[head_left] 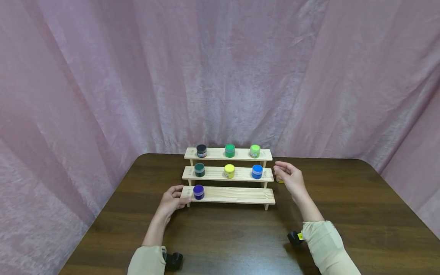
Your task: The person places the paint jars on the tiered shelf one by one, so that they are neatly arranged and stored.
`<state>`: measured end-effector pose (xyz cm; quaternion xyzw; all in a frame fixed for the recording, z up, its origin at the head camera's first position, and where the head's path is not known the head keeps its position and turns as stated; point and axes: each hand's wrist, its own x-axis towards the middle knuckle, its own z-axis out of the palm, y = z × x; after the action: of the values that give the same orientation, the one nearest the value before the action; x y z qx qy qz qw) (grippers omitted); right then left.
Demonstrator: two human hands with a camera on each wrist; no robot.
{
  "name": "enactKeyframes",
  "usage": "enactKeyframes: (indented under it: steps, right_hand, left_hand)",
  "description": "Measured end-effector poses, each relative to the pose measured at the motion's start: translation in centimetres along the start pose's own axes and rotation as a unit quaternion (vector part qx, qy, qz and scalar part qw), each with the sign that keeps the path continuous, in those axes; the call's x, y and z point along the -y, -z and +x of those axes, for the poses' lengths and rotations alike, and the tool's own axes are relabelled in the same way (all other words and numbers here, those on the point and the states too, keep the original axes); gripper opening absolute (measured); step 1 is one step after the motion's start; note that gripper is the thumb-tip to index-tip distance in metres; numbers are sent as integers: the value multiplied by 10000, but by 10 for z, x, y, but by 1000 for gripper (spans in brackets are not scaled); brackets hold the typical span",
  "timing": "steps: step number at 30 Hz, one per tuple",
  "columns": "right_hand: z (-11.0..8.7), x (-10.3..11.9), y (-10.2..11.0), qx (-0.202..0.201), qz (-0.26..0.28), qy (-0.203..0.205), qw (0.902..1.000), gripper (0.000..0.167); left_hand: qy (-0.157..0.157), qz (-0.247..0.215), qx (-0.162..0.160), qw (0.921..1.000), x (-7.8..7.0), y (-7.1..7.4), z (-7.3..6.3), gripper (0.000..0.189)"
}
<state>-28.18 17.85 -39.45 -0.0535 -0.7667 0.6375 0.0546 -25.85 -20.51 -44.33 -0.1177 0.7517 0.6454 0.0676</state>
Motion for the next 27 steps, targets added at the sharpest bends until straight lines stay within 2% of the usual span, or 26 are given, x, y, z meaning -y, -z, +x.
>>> enactKeyframes:
  steps: [4, 10, 16, 23, 27]
  right_hand:
    - [2, -10, 5, -82, -12, -28, 10000, 41]
    - [5, -20, 12, -277, -305, -67, 9991, 39]
    - [12, -30, 18, -792, -390, -132, 9960, 36]
    - [20, -45, 25, -1590, -628, -239, 9850, 34]
    - [22, -49, 28, -1756, -739, -469, 9806, 38]
  left_hand:
    - [36, 35, 15, 10000, 0, 0, 0, 61]
    - [21, 50, 41, 10000, 0, 0, 0, 63]
    - [17, 11, 63, 10000, 2, 1, 1, 64]
    - [-9, -5, 71, 10000, 1, 1, 2, 64]
    - [-35, -15, 58, 10000, 1, 0, 0, 62]
